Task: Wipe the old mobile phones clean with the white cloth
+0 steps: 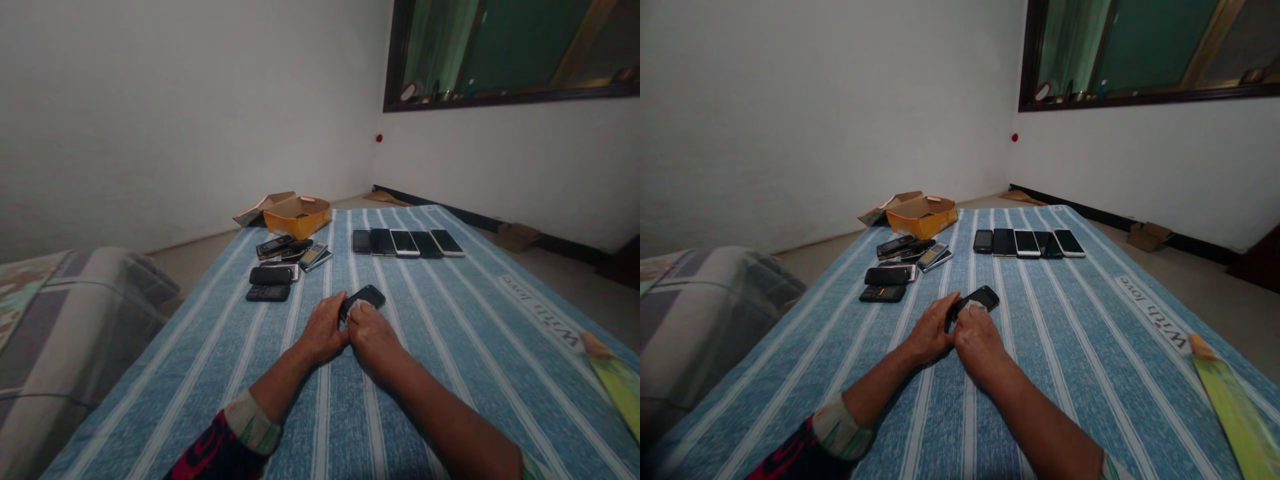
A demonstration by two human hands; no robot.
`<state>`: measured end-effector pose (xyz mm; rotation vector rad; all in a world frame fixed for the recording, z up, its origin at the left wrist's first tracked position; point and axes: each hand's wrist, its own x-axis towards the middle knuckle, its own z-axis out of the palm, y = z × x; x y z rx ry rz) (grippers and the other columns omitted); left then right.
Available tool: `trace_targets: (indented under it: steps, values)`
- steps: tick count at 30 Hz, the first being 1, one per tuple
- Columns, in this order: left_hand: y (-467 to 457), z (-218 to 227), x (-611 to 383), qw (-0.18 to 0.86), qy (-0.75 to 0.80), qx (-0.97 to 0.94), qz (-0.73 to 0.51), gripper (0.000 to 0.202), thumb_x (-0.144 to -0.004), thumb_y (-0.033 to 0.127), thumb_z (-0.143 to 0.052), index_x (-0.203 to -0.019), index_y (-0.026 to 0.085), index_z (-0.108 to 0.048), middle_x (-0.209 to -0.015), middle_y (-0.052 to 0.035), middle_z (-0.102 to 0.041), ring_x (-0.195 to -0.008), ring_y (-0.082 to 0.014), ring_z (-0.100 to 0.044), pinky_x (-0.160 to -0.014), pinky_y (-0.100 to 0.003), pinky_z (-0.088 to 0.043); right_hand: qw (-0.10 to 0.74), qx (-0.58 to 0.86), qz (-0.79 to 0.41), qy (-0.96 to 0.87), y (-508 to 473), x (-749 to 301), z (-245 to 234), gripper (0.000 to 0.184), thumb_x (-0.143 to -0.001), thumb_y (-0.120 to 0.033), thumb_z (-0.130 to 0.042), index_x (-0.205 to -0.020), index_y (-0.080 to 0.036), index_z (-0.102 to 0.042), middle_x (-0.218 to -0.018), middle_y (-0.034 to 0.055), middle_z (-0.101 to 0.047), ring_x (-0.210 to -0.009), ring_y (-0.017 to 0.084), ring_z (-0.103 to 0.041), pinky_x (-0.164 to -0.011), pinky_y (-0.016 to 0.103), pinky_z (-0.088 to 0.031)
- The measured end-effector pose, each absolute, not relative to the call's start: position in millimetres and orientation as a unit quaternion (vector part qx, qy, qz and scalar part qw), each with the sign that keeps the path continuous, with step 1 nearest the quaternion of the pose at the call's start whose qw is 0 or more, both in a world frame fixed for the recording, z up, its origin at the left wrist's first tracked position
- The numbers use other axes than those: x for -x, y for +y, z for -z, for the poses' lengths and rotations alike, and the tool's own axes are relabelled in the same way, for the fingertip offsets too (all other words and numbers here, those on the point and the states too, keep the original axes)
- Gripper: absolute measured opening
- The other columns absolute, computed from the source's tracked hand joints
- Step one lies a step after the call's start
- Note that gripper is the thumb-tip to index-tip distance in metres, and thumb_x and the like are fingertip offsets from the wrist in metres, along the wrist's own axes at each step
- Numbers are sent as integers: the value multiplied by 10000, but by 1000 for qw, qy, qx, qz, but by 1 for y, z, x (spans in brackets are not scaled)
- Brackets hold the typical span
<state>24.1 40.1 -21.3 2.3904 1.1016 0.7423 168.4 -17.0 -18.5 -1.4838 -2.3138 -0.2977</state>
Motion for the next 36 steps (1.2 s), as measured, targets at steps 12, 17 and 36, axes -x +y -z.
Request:
trace_targets:
  steps: [12, 17, 36]
  values:
    - [38, 21, -23, 186, 395, -863, -255, 681, -741, 305, -654, -1370, 138, -453, -1334, -178, -569, -1229, -340, -526, -1056, -518, -400, 171, 538, 116, -817, -17, -167, 21, 183, -868, -39, -521, -946, -93, -677, -908, 124, -622, -897, 251, -522, -777, 379, -457]
    - [38, 20, -24, 177, 394, -866, -251, 720, -714, 311, -699, -1369, 145, -450, -1331, -175, -568, -1229, -347, -523, -1046, -534, -402, 145, 610, 95, -773, -15, -196, 13, 195, -875, -49, -516, -943, -116, -686, -958, 129, -629, -924, 247, -522, -775, 341, -445]
    - [36, 19, -26, 173, 405, -860, -256, 628, -799, 368, -658, -1357, 155, -465, -1300, -166, -592, -1208, -330, -539, -1026, -525, -413, 167, 643, 65, -744, -15, -201, 4, 269, -881, -21, -460, -980, -133, -683, -1015, 123, -634, -978, 235, -515, -821, 301, -424]
